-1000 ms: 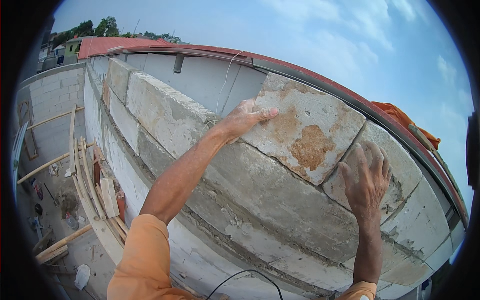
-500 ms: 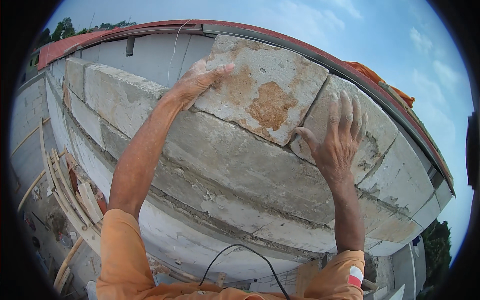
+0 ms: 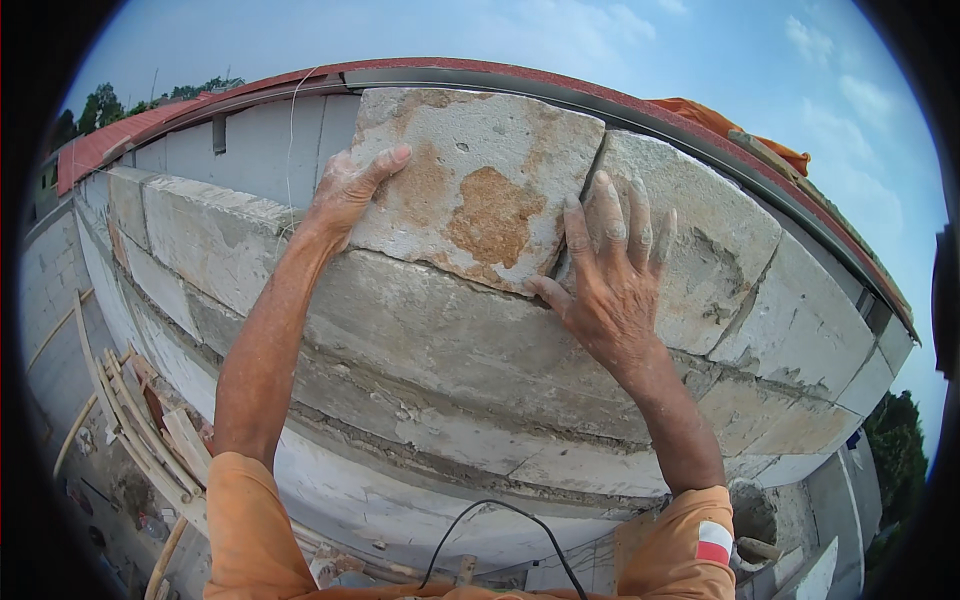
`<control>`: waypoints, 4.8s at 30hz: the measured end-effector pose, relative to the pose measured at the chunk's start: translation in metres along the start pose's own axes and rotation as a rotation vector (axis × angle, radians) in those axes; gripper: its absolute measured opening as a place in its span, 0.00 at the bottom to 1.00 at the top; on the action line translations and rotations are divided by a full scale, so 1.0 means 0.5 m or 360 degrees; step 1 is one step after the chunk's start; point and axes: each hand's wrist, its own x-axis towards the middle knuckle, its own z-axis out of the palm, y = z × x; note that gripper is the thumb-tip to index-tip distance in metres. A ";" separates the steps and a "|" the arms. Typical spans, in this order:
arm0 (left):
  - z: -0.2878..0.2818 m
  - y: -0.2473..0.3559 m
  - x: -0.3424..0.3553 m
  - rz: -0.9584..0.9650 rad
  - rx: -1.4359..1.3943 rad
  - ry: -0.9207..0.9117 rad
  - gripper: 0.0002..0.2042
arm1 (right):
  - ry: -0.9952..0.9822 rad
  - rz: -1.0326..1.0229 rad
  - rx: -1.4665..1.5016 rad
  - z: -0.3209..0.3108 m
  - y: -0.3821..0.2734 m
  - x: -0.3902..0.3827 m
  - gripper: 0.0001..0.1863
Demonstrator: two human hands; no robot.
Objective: The person applies mortar to a lightweight concrete block and positions it onto the top layer of a wall. They use a trowel to spread mortar, tap the block into place with a hammer, and use the trowel to fill gaps between blocks.
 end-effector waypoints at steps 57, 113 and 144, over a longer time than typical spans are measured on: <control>-0.027 0.029 0.004 -0.0184 -0.0182 -0.0336 0.59 | 0.0361 0.0217 0.0048 -0.012 0.039 -0.159 0.33; -0.058 -0.040 0.025 -0.0314 -0.0015 -0.0333 0.63 | 0.0471 0.0331 0.0058 0.058 -0.018 -0.196 0.35; -0.023 -0.021 0.023 -0.0158 0.0007 -0.0246 0.48 | 0.0438 0.0229 -0.0112 -0.057 0.031 -0.121 0.27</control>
